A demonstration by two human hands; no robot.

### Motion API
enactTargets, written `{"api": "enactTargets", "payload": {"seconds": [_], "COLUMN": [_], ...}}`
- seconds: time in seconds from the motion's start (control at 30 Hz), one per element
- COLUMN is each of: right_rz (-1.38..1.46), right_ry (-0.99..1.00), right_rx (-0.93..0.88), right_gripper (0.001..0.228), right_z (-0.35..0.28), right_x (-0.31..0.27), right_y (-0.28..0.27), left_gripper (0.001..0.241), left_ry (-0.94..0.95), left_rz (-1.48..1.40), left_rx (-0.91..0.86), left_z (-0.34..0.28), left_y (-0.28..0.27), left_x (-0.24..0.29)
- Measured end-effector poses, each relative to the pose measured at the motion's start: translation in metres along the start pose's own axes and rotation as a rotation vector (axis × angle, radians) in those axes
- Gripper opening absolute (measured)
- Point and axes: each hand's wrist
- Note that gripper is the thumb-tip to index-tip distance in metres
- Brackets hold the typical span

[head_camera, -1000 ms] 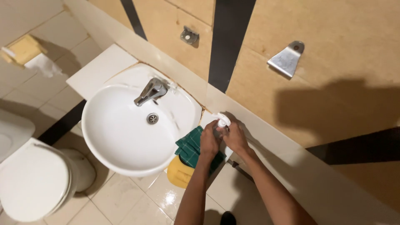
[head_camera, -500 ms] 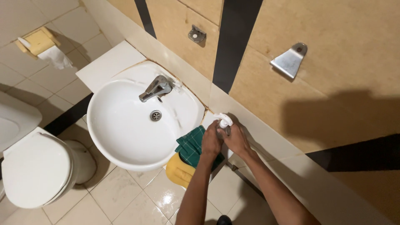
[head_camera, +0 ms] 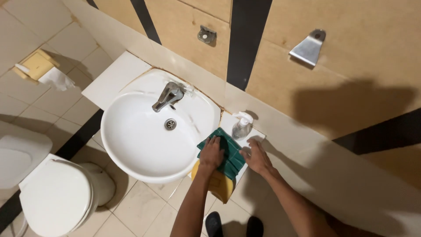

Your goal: The person applies a cleaning solution from a spray bottle onto the tiled wall above a bathroom sink. They then use a green cloth to wipe the wall in a systematic manner, covering the area around an electrical outlet and the grout lines.

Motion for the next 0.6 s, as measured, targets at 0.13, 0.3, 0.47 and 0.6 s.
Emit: {"api": "enactTargets", "payload": {"seconds": [0.13, 0.3, 0.47, 0.6], "right_rz": [0.008, -0.088, 0.037, 0.161], "right_ry": [-0.029, 0.046, -0.017, -0.074], "right_rx": [-0.065, 0.043, 0.126, 0.127], "right_gripper": [0.051, 0.032, 0.027, 0.025], "right_z": [-0.013, -0.009, -0.011, -0.024], "right_x": [-0.007, 0.008, -0.005, -0.050], "right_y": [0.022, 0.051, 0.049, 0.026], "left_gripper": [0.065, 0.062, 0.071, 0.093], "left_ry": [0.069, 0.118, 0.151, 0.047], "left_rz": [0.074, -0.007, -0.106, -0.269], "left_rx": [-0.062, 0.017, 0.027, 0.014], "left_z": [-0.010, -0.017, -0.025, -0.036], "left_y": [-0.006, -0.008, -0.028, -0.075], "left_x": [-0.010, -0.013, -0.010, 0.012]}}
Point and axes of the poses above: each hand's wrist, its own z-axis towards the middle knuckle, its own y-axis out of the palm, x = y × z, and after that the axes turned 1 degree about y, right-handed
